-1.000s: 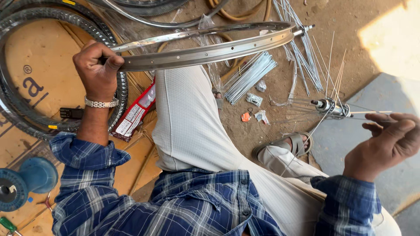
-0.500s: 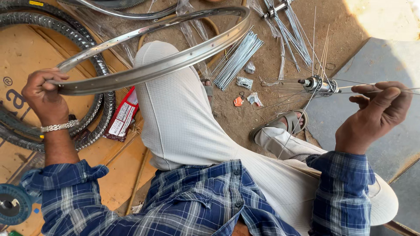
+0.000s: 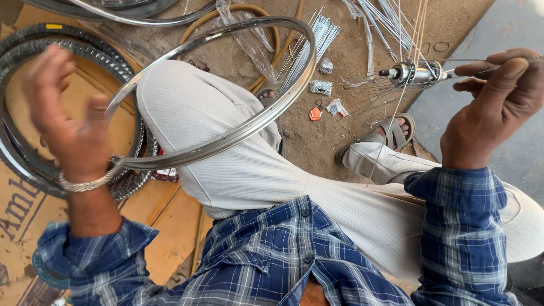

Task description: The person sits on the ground and assembles a bicycle wheel by inserting spokes into the hub and rim. They thread the spoke ends through the rim holes and secure them with nipples, working methodically around the wheel structure.

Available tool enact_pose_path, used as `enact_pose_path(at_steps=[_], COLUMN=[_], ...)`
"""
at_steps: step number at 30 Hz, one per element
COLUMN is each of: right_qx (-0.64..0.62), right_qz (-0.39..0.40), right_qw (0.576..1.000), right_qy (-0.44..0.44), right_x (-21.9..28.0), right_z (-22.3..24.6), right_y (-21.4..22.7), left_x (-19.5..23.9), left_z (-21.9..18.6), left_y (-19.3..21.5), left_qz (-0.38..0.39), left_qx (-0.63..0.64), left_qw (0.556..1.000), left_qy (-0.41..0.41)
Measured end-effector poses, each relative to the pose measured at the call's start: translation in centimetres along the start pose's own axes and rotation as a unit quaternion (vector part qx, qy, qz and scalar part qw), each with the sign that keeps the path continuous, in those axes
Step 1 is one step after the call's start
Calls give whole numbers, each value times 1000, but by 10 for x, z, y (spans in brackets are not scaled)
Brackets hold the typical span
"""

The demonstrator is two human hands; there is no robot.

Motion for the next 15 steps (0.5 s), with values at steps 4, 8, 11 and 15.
enact_pose_path(at_steps=[4, 8, 11, 15], right_qx=[-3, -10, -36, -78], right_qz=[4, 20, 49, 93], right_qw=[1000, 1000, 998, 993], right_qy=[-6, -11, -10, -2], right_x=[6, 10, 4, -10], right_z=[-11, -25, -34, -40], right_y=[7, 11, -15, -77], left_x=[-5, 48, 65, 64], left_z=[-96, -177, -192, -168], left_y=[-51, -133, -169, -188], left_qz=[147, 237, 252, 195], left_qx=[-28, 50, -86, -302], left_qw=[981, 942, 940, 914], left_qy=[-126, -233, -214, -189])
Point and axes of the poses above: each hand's wrist, its own x-axis away from the middle knuckle, its own y-axis out of the back of the hand, z = x × y, the point moved 2 cm from there along -x, towards the middle knuckle, and after that the axes turned 2 degrees about x, right-handed, at the moved point
